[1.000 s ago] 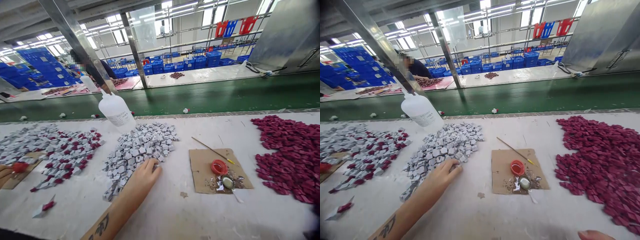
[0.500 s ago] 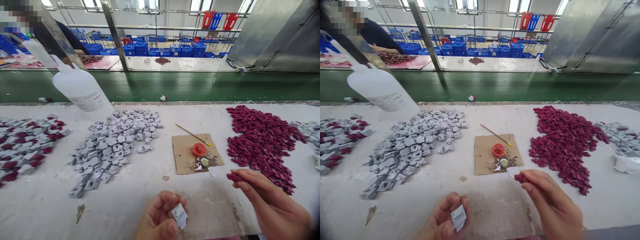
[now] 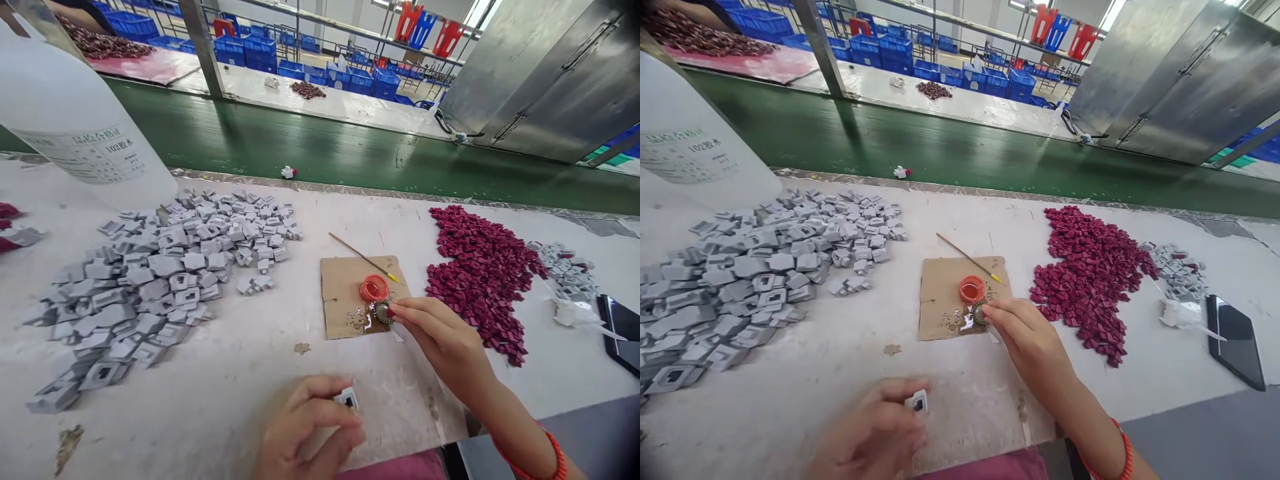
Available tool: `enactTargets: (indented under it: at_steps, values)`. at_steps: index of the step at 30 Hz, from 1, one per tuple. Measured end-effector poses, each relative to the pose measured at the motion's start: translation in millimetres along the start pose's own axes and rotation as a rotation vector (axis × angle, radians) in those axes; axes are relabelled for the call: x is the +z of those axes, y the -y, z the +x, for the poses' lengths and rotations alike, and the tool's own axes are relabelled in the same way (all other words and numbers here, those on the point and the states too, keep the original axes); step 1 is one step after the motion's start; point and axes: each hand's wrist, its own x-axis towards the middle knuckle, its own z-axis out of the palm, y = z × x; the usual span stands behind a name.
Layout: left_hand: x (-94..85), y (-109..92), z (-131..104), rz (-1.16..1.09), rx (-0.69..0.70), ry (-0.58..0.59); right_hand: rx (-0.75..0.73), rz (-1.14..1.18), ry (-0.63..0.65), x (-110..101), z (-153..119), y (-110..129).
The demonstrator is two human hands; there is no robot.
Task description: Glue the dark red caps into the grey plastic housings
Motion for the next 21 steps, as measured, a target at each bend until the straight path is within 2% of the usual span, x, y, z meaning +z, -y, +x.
enactTargets:
  at_steps: [2, 5, 8, 11, 14, 17, 21]
  values:
    - [-0.3, 2, 3, 0.228, 0.128, 0.011, -0.004, -0.006, 0.015, 2, 3, -1]
    - [2.9, 6, 2, 0.419, 0.142, -0.016, 0.002, -0.012, 0.01, 2, 5, 0]
    - [8.4, 9, -1, 0.521, 0.168, -0.019, 0.043, -0.018, -0.053, -2, 2, 11]
    - [12.1, 8, 0, 0.543, 0.203, -0.015, 0.171, 0.093, -0.105, -6, -9, 32]
    - [13.3, 6, 2, 0.525, 0.147, -0.055, 0.26, 0.327, -0.086, -2, -23, 56]
    - [12.8, 4, 3, 0.532, 0.143, -0.05, 0.254, 0.453, -0.071, 8, -33, 73]
    - [11.8, 5, 2, 0.526, 0.174, -0.03, 0.235, 0.456, -0.069, 20, -37, 82]
